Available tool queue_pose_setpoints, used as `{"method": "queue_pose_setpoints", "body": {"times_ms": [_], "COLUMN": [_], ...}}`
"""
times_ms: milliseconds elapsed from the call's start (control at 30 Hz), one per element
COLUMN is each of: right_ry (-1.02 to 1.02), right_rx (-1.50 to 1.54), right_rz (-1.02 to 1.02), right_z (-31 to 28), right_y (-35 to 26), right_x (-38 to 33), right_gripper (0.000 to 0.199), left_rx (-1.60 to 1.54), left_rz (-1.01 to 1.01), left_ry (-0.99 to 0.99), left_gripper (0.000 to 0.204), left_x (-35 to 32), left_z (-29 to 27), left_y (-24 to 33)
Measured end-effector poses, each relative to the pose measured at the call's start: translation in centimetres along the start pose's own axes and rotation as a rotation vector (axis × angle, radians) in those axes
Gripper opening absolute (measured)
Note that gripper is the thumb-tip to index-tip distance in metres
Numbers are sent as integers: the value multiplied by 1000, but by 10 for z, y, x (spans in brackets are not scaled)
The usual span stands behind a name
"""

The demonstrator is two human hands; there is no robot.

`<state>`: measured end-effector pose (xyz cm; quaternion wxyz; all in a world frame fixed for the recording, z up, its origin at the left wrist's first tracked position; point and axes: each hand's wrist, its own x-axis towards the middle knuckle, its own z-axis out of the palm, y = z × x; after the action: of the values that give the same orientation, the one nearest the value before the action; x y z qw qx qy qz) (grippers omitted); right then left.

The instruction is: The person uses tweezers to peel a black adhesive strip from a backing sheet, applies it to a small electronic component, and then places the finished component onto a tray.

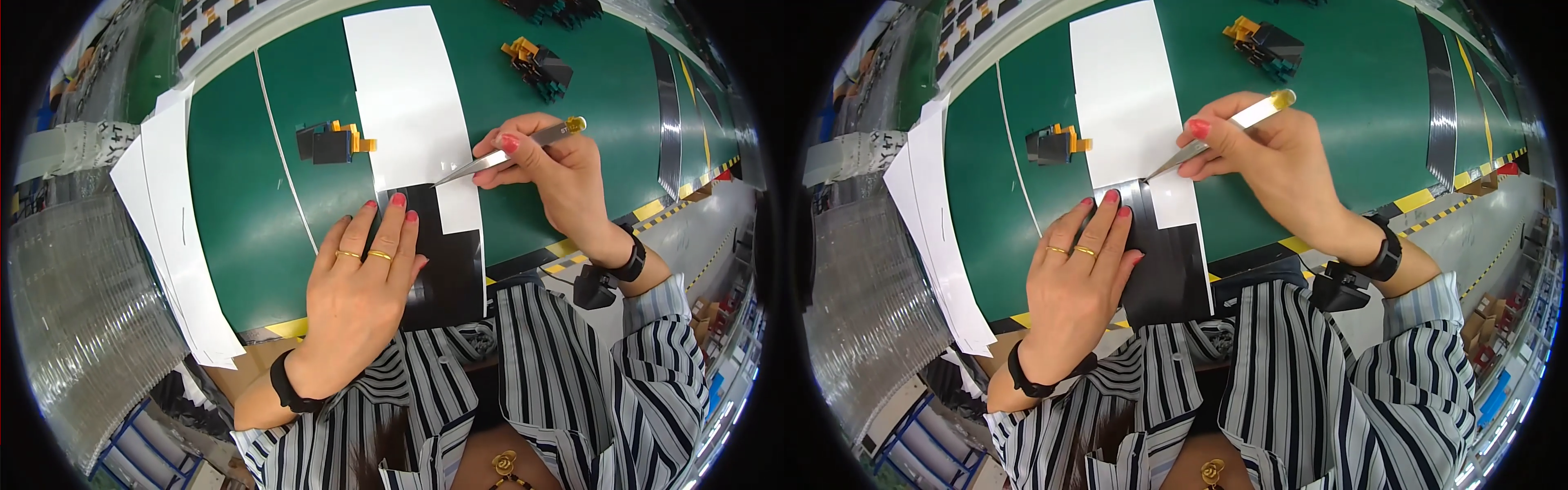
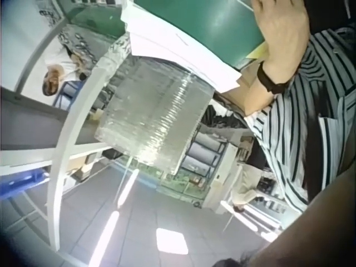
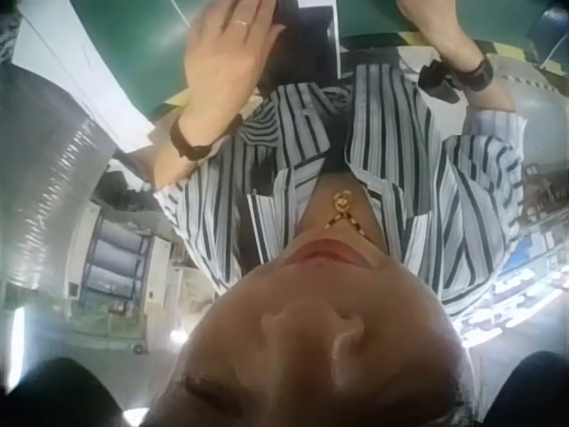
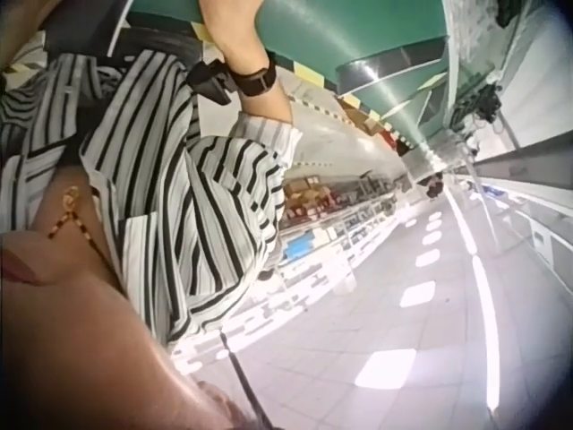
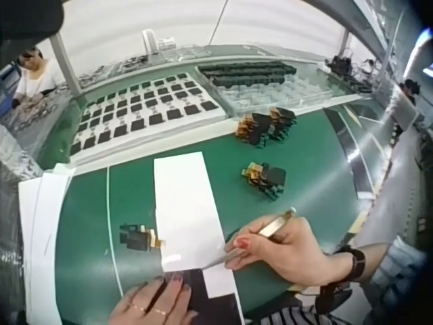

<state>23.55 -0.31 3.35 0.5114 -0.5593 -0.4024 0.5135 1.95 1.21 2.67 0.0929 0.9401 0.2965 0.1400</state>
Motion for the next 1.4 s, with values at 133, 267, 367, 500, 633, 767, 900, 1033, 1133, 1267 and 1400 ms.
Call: {"method": "queue_pose_setpoints", "body": {"times_ms": [133,267,367,500,633,767,900,1033,1133,1267,1400], "right_ry": [14,-47,-104,-120,-142,-205,-239,-202,-184,-153,-151], "right_rx": [67,284,347,333,283,278,102,23,38,45,7], "right_rz": [27,80,75,40,-6,-83,-307,-546,-663,-706,-680], "right_z": [-4,-14,-20,-13,-7,-8,-10,-12,-12,-14,-15], "right_y": [2,-6,-19,-22,-26,-31,-39,-43,-46,-37,-34], "right_x": [4,2,0,3,4,11,24,34,35,31,31], "right_gripper": [20,21,21,20,19,18,19,19,19,18,16], "left_rx": [1,7,-42,44,152,-65,-210,-895,-1419,-1491,-1463], "left_rz": [8,1,65,-33,-172,-232,-341,-567,-702,-613,-606], "left_ry": [-34,-45,-18,136,79,70,14,190,198,278,266], "left_gripper": [34,31,28,25,27,29,27,24,22,22,20], "left_x": [0,2,5,29,37,37,38,52,69,82,80], "left_z": [1,-3,-6,-18,-20,-26,-26,-26,-33,-19,-14], "left_y": [-2,-2,-10,-43,-59,-60,-60,-55,-58,-51,-47]}}
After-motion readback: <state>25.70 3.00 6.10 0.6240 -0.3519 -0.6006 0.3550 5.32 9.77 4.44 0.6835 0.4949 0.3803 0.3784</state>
